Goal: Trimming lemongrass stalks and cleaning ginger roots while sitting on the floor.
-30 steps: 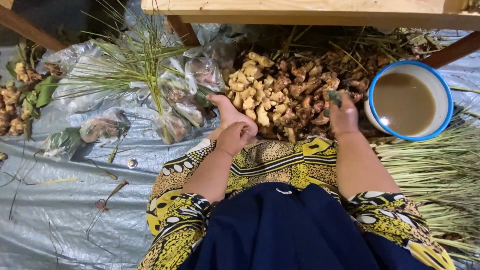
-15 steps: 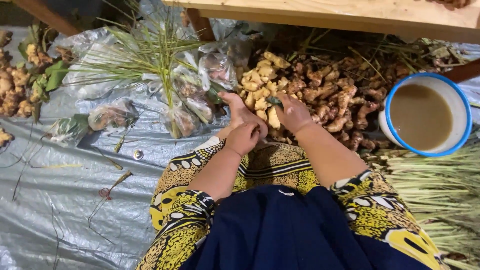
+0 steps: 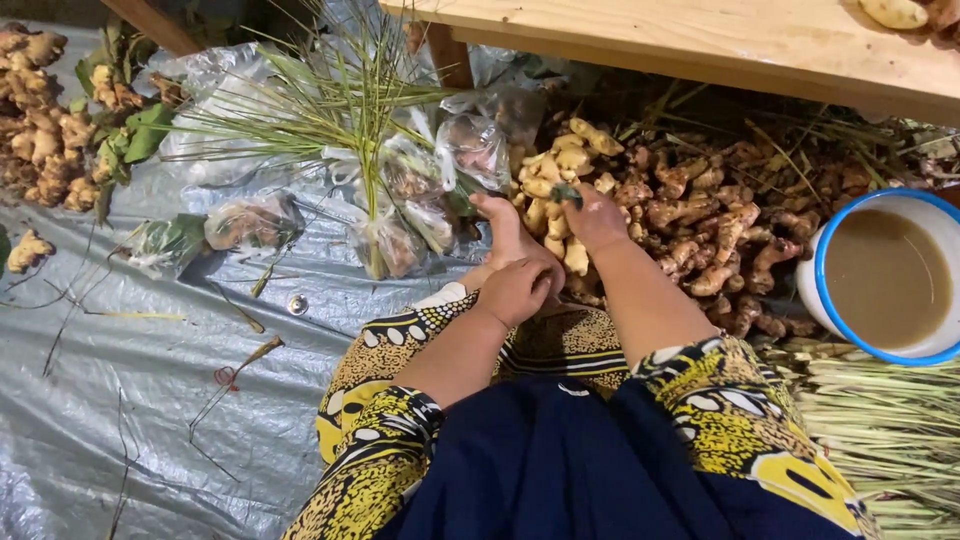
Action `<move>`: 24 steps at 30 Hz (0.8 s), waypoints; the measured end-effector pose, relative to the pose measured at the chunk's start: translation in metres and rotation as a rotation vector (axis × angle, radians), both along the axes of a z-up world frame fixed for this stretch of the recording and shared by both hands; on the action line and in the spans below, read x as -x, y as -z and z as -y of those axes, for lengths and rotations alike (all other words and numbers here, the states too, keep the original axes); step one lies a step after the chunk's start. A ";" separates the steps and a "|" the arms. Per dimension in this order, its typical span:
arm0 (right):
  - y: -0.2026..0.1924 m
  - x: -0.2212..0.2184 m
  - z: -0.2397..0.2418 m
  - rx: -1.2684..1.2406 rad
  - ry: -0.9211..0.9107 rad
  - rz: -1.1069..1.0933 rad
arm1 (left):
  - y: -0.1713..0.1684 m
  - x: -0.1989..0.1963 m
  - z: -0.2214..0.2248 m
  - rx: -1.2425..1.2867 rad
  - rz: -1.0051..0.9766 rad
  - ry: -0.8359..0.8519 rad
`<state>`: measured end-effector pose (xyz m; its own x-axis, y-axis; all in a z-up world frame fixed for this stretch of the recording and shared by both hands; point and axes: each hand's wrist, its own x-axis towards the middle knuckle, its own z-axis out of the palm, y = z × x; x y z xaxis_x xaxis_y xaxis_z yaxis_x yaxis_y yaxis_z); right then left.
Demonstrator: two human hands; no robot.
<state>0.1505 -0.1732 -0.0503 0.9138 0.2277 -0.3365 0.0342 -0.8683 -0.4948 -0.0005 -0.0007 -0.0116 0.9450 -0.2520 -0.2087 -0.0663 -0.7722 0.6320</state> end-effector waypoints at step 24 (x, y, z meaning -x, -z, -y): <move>-0.119 0.202 0.058 -1.172 0.385 -0.261 | -0.018 0.058 0.038 1.197 -0.536 -0.372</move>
